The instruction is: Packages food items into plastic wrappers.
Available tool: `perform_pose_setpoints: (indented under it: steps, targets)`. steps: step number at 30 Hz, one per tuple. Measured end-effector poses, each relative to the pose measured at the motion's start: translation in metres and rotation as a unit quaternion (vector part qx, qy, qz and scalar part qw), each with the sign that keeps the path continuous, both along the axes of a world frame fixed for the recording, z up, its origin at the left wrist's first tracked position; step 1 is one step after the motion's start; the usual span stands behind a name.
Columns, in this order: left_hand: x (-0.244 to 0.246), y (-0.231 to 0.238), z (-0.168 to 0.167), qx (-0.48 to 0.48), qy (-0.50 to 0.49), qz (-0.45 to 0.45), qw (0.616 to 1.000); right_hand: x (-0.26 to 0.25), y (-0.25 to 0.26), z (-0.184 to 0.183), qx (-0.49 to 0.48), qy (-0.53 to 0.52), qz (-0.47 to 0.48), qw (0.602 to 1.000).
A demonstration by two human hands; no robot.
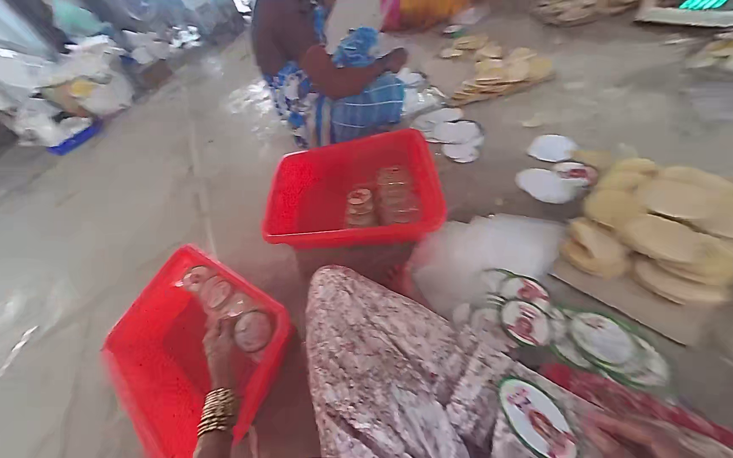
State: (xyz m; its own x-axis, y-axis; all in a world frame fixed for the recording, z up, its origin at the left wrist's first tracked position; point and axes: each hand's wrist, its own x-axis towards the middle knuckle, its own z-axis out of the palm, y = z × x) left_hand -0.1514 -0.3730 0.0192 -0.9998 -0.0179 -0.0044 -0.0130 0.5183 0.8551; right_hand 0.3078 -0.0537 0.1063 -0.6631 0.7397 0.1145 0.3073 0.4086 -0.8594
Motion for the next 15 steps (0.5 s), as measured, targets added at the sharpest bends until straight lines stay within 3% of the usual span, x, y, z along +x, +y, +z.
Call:
perform_pose_setpoints:
  steps: [4, 7, 11, 12, 15]
  targets:
    - [-0.012, -0.009, -0.021, 0.034, -0.079, 0.0, 0.996, 0.005, -0.003, -0.004, 0.029, -0.031, -0.041, 0.998]
    - [-0.006, -0.003, -0.02, 0.093, -0.111, -0.093, 0.985, 0.001, -0.005, -0.018, 0.028, -0.109, -0.053, 0.992]
    - [-0.001, -0.002, -0.017, 0.005, -0.003, -0.149, 0.989, -0.008, -0.014, -0.034, 0.049, -0.246, 0.015, 0.968]
    - [0.01, 0.015, 0.003, -0.014, -0.003, -0.121, 0.993, -0.01, -0.016, -0.035, 0.067, -0.256, 0.023, 0.964]
    - [0.069, 0.106, 0.121, -0.118, -0.127, -0.013, 0.985, -0.008, -0.02, -0.042, 0.124, -0.184, -0.048, 0.974]
